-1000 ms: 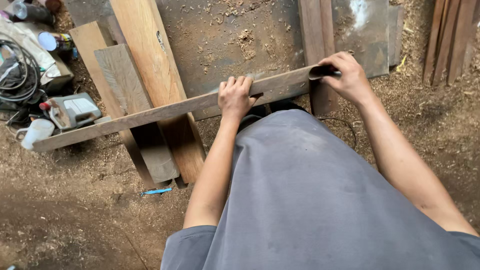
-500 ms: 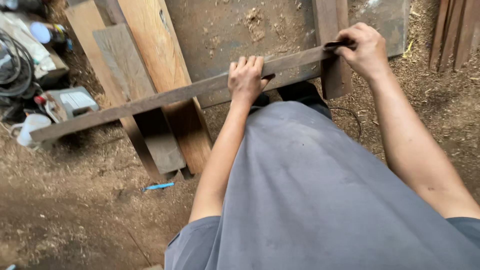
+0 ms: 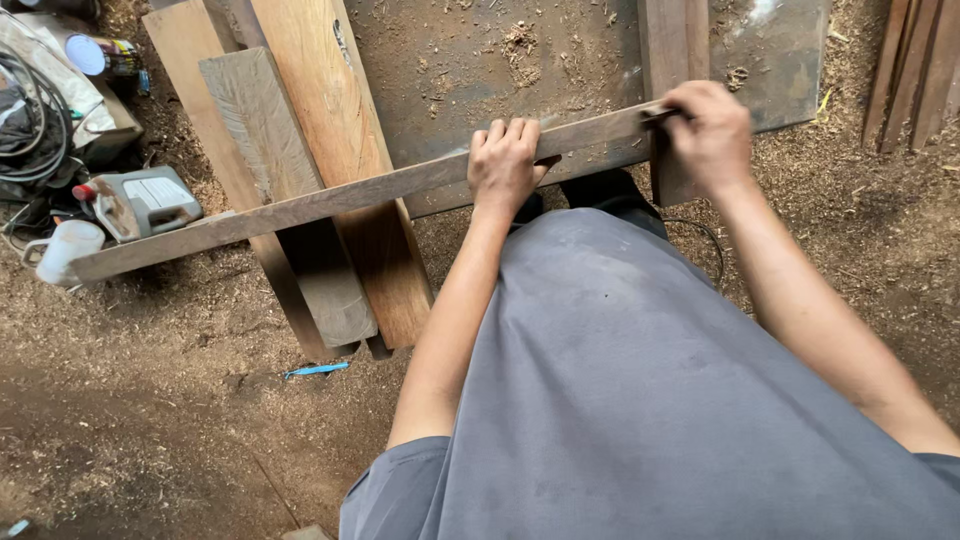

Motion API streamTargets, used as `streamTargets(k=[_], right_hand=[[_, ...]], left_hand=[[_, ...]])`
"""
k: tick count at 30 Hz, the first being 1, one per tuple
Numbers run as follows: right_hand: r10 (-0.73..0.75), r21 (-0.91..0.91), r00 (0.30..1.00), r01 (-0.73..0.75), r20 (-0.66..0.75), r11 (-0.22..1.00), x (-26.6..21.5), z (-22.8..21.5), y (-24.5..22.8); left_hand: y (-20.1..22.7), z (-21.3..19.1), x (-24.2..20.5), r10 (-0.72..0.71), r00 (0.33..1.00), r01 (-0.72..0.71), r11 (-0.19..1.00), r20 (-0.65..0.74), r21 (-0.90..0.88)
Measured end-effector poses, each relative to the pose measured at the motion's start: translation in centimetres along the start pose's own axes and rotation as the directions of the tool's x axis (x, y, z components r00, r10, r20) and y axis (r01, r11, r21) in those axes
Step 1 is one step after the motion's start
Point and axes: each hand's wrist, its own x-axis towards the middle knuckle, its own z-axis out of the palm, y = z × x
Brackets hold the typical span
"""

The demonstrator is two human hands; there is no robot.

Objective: The person sands a long wooden beam by hand using a small piece of sandpaper, working across different sections and edges of the wood.

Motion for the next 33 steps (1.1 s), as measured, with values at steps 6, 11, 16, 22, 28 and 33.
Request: streamTargets(k=[6,11,16,22,28,33], right_hand=[[-0.131,0.029,0.991,0.131,0.006,0.991,0.0,3.2,-1.2],[0.108,0.065,0.994,-0.106,-0.024,0.992,-1.1,-2.2,1.9],[-0.014,0.116,1.0,0.011,0.023,0.993,0.2,0.6,-3.7],[-0.071,0.098,0.981,0.054,0.182,0.994,0.7,1.3,-5.5],[0.163,0.038,0.959,-0.177,0.231,0.984,0.2,-2.1,-1.0],[0.111,0.014,0.962,-0.118,0.248,0.993,1.6,-0.1,-3.8]], left_hand=[[-0.1,0.1,0.2,-0.006,1.0,0.006,1.0,0.014,-0.008],[0.0,-0.2,0.0,-0.002,1.0,0.001,1.0,-0.013,-0.011],[0.1,-0.7,0.1,-0.006,1.0,0.006,1.0,0.026,-0.015],[-0.2,-1.6,0.1,0.031,0.999,-0.032,0.998,-0.012,-0.049],[0.0,-1.3,-0.4,0.02,1.0,-0.02,0.997,-0.003,-0.078],[-0.2,-1.8,0.2,-0.023,0.997,0.04,0.976,0.078,-0.213]])
